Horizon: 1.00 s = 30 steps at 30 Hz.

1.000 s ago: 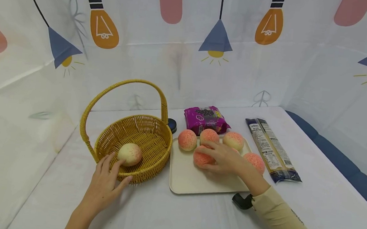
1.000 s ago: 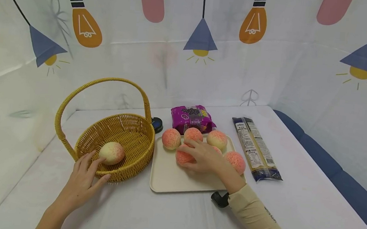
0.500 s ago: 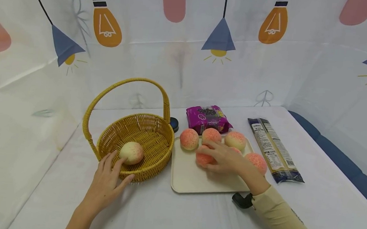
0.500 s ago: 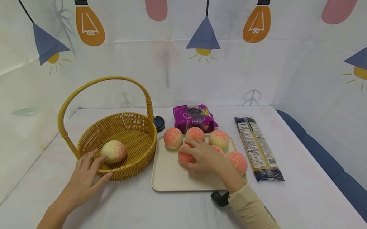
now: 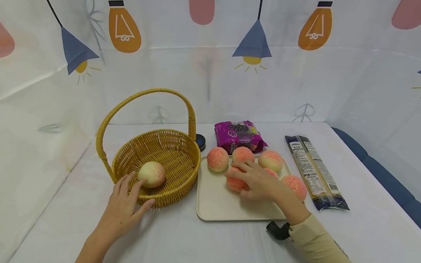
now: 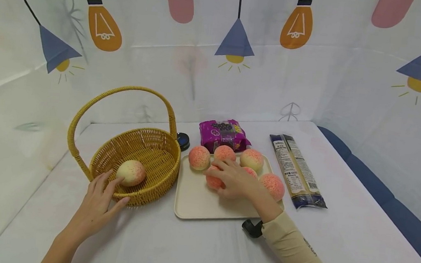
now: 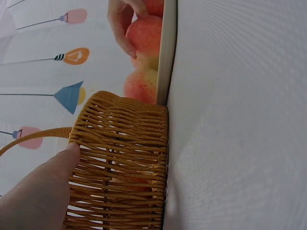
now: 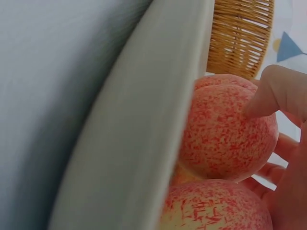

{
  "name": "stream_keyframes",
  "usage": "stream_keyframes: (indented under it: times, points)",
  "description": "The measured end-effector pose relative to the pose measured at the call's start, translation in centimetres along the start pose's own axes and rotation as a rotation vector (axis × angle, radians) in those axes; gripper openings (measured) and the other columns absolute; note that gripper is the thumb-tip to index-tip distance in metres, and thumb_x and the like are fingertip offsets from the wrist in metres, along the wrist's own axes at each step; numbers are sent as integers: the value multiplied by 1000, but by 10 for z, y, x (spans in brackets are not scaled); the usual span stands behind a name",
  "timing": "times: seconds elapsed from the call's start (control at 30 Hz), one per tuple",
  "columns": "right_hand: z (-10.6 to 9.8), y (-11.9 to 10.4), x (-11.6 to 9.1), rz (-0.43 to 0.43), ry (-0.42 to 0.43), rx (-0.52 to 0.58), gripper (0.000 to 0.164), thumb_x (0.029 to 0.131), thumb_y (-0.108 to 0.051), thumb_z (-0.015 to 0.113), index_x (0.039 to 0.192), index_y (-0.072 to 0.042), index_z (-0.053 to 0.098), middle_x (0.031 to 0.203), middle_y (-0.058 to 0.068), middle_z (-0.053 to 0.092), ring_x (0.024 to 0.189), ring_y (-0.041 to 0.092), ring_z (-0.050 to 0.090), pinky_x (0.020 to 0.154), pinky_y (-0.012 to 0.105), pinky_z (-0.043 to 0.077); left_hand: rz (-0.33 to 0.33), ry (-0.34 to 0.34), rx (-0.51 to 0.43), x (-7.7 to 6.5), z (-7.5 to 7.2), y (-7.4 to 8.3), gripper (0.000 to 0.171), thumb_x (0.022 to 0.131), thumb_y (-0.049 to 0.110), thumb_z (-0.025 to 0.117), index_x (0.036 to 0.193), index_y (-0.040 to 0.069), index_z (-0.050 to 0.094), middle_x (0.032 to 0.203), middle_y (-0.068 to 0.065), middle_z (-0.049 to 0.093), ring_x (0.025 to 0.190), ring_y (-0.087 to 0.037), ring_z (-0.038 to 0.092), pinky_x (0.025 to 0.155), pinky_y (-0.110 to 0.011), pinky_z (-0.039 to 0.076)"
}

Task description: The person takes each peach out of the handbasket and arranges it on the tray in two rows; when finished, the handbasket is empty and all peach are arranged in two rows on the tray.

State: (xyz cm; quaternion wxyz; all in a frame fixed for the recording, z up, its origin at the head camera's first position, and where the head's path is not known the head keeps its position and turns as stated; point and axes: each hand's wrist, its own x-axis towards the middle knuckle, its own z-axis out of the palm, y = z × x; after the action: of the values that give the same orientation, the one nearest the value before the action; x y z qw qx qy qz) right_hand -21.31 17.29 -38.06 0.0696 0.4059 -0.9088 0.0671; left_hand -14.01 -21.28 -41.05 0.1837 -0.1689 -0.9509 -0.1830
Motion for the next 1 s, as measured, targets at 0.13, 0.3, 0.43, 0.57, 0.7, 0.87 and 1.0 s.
stream_keyframes:
  times: [0.13,0.3,0.43,0.57,0.7,0.87,1.0]
  points:
    - [-1,-1,1,-2,-12,11,55,71,-17,68,124,-22,54,132,11,44,120,30,37,98,55,30,1,0,-4,0,0,0,62,87,44,57,131,4,42,141,-25,23,127,-45,19,90,-64,28]
    - [-2,-3,8,-55,44,64,51,77,-21,65,127,-21,54,135,10,43,125,31,34,101,53,28,7,1,2,1,0,-1,63,87,44,57,132,3,40,141,-25,23,127,-44,19,91,-63,28]
    - [-4,-10,21,-134,118,85,48,79,-17,62,127,-19,56,131,9,47,122,28,38,99,48,31,20,10,15,0,1,-1,67,87,44,57,135,1,37,141,-25,24,127,-44,20,91,-63,28]
    - [-8,-21,40,-179,119,98,42,81,-15,62,123,-17,58,126,8,51,117,24,40,94,45,36,31,20,25,0,1,-1,72,87,44,57,137,-2,32,139,-27,26,126,-44,21,93,-61,27]
    - [-8,-32,55,-177,50,135,38,88,-19,58,126,-21,55,132,6,46,121,21,39,96,44,35,39,18,34,0,1,-1,76,87,44,57,139,-4,29,138,-27,28,126,-43,23,97,-58,25]
    - [-3,-47,75,-263,78,169,34,89,-19,58,123,-17,56,130,8,47,120,23,41,98,39,37,25,3,41,0,0,1,75,88,45,56,138,-5,30,139,-25,28,128,-41,22,99,-57,23]
    - [-1,-59,94,-331,119,147,33,90,-20,58,122,-15,58,128,7,49,118,24,43,97,37,38,18,3,49,-2,-2,1,73,88,46,56,135,-6,34,139,-25,28,128,-41,22,98,-57,23]
